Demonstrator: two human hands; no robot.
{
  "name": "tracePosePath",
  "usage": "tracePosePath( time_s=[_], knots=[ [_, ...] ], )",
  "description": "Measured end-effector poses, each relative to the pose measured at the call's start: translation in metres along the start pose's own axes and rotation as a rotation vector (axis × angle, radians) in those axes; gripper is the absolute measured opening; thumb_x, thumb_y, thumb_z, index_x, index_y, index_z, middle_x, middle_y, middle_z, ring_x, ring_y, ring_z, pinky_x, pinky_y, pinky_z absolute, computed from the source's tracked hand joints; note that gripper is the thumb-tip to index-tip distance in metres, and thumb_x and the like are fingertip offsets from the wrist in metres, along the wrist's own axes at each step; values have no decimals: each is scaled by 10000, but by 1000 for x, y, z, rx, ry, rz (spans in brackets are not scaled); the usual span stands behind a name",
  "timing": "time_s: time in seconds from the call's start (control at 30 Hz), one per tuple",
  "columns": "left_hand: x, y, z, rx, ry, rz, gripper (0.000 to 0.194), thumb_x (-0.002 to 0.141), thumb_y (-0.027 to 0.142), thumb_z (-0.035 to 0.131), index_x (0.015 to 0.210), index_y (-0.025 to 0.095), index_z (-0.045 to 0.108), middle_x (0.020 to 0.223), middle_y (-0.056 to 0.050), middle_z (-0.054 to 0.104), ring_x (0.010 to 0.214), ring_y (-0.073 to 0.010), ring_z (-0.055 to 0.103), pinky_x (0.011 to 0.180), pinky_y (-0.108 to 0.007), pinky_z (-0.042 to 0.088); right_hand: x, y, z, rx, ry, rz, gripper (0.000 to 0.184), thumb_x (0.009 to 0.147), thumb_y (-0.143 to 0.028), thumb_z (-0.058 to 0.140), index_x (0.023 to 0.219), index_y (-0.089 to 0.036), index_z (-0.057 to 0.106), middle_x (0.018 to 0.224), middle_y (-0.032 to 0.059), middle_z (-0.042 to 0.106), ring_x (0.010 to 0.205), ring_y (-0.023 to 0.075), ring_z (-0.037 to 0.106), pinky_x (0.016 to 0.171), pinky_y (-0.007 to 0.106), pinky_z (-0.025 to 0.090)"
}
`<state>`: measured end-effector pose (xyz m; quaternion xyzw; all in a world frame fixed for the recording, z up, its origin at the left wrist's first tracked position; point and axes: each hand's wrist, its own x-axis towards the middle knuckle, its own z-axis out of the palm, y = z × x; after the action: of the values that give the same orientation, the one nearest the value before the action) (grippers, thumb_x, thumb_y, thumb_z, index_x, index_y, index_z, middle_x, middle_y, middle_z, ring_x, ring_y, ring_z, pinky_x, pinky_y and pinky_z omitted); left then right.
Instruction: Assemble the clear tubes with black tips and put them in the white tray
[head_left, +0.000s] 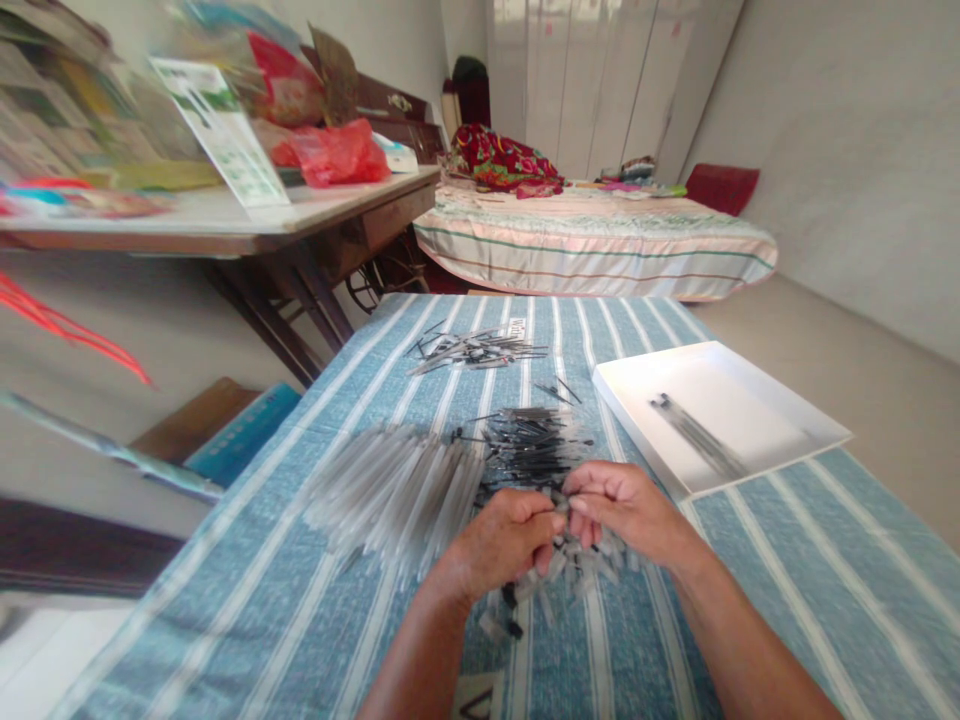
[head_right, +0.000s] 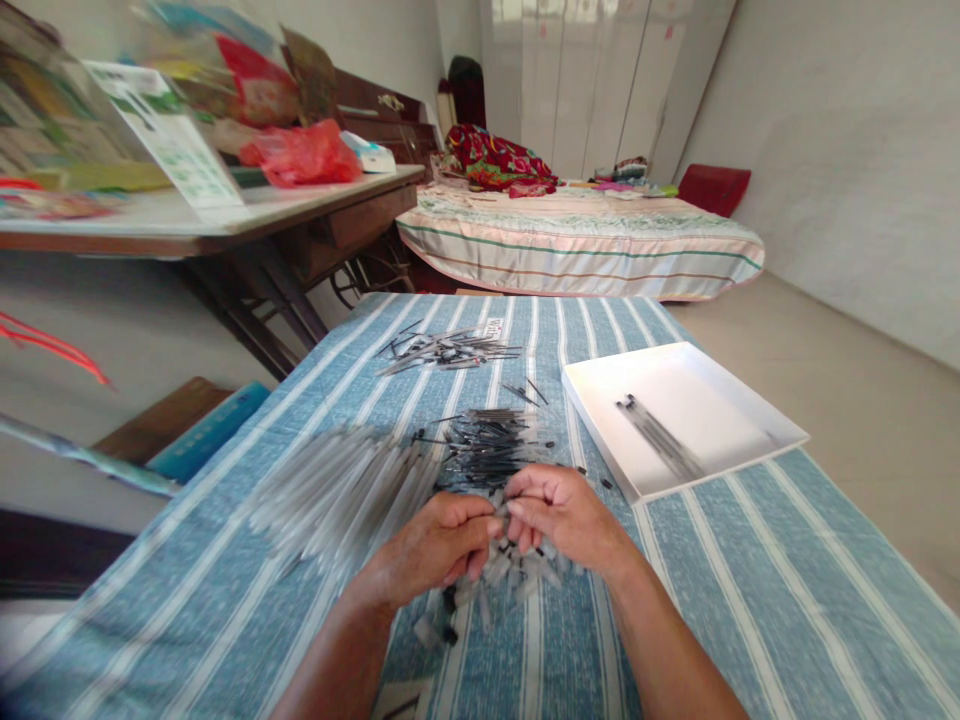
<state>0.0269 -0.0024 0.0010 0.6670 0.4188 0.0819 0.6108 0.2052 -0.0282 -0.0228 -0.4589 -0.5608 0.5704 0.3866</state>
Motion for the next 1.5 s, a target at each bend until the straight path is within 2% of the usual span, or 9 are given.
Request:
tracePosePath(
  time_s=[0.17,0.33,0.47,0.63,0.8,0.93,1.1,1.33,1.5],
  knots=[
    [1,-3,0,0,18,16,280,807,340,423,591,165,456,470,45,517,348,-53,338,374,-193,236,0,1,-1,-106,40,31,309,813,-422,526,649,-160,516,486,-34,575,367,58,486,371,162,355],
    [1,-3,-1,-13,20,-4,281,807,340,425,588,166,454,459,46,510,340,-52,326,369,-196,228,-1,0,-2,11,-15,12,283,768,-398,599,914,-168,525,583,-39,612,439,80,541,431,182,416],
    [2,-4,-1,-6,9,-4,285,803,353,435,587,167,454,465,47,514,348,-54,331,369,-195,227,0,1,-2,-86,36,33,325,826,-442,507,660,-163,494,478,-39,567,354,55,470,368,157,346],
    [2,-3,-1,-3,18,-5,283,802,361,431,603,164,474,468,47,516,358,-57,336,379,-198,237,0,2,-1,17,-10,33,307,774,-418,590,937,-169,516,583,-40,615,422,74,531,417,172,414],
    [1,-2,-1,16,8,1,287,793,364,437,592,164,472,470,46,512,363,-57,338,382,-198,239,0,2,-1,-61,18,67,331,810,-467,515,677,-164,502,481,-40,576,359,62,490,363,154,362],
    [1,-2,-1,10,8,-5,287,798,359,421,597,162,478,463,46,501,361,-57,332,378,-196,232,0,2,-1,39,-15,56,293,753,-428,608,853,-166,521,569,-39,620,417,76,538,420,177,426],
    [1,-3,-1,8,-21,3,287,799,357,421,591,164,469,475,42,511,363,-60,343,380,-197,238,1,4,1,-21,44,92,332,797,-472,526,671,-166,496,468,-44,582,351,66,501,352,153,360],
    [0,-2,-2,-1,0,-14,281,804,340,421,582,170,446,469,48,510,355,-59,331,383,-201,234,-3,0,-9,149,26,9,230,735,-359,631,772,-166,513,647,-1,651,518,102,597,446,190,451],
    [0,-2,-1,17,-10,1,282,804,344,422,587,168,461,476,45,510,367,-63,340,392,-202,243,-3,4,-8,150,33,25,211,739,-340,634,797,-154,554,592,-23,622,443,76,553,407,171,437]
  ],
)
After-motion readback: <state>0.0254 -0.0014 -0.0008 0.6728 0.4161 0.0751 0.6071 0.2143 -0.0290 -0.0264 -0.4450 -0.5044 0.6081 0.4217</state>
